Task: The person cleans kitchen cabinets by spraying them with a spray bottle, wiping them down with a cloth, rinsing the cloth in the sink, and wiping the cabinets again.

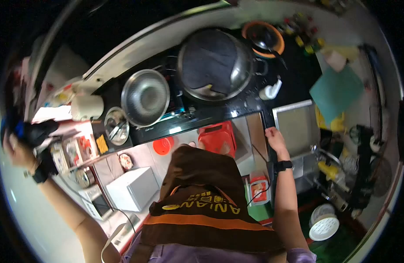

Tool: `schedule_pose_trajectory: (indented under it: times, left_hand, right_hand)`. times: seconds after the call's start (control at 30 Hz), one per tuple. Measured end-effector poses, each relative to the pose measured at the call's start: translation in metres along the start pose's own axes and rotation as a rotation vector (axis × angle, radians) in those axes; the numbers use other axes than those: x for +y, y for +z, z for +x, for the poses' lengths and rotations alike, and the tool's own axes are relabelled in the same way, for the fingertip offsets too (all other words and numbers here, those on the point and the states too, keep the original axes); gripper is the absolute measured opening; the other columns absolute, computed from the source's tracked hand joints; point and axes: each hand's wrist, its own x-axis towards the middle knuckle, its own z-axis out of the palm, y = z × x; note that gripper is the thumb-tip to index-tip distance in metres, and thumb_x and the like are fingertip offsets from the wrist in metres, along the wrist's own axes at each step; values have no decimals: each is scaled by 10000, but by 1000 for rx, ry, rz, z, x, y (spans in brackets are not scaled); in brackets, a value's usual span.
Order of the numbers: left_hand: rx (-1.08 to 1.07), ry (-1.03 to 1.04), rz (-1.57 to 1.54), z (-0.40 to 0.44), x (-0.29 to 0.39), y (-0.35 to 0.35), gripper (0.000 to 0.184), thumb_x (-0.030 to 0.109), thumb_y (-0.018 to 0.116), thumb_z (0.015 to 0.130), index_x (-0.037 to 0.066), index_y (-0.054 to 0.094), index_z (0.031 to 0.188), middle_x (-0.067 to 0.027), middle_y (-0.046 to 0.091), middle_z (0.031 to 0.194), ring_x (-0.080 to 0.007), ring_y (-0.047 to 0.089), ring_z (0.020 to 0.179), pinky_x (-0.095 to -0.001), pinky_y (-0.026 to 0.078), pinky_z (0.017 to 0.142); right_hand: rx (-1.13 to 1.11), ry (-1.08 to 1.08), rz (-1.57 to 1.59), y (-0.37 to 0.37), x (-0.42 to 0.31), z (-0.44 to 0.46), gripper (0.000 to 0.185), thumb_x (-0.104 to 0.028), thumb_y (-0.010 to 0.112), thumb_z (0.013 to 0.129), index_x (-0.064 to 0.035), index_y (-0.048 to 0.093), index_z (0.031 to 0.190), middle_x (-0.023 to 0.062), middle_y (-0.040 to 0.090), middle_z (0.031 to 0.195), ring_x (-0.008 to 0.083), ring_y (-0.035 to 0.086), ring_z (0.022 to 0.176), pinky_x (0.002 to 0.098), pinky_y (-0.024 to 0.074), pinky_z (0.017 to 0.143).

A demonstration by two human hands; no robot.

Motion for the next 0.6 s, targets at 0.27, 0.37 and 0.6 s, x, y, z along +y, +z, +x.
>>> schedule_pose_trajectory:
  times: [0.27, 0.37, 0.6]
  left_hand:
    - [11, -115, 22, -78, -18, 25, 278, 177, 625, 900, -3, 643, 1111, -106, 673, 1064, -201, 626, 952, -309, 486, 868]
    - [-21, -140, -57, -140, 2, 40, 292, 186, 627, 899, -2, 633, 1122, -106, 666, 1074, -202, 621, 961, -313, 482, 875]
    - [-38, -236, -305, -369, -1, 48, 324, 206, 630, 898, 1, 609, 1148, -106, 650, 1095, -205, 609, 980, -322, 472, 892]
  right_hand:
    - [85, 106, 441, 30, 113, -2, 218, -193, 541, 929, -8, 632, 1001, 78, 678, 866, 172, 630, 812, 309, 489, 759]
    - [159, 118, 484, 8, 121, -7, 267, -257, 534, 962, -15, 620, 1033, 62, 676, 884, 160, 621, 822, 289, 478, 777]
    - [472, -40, 417, 32, 155, -1, 353, -346, 481, 988, -43, 590, 1132, 65, 673, 1007, 139, 610, 965, 280, 446, 829]
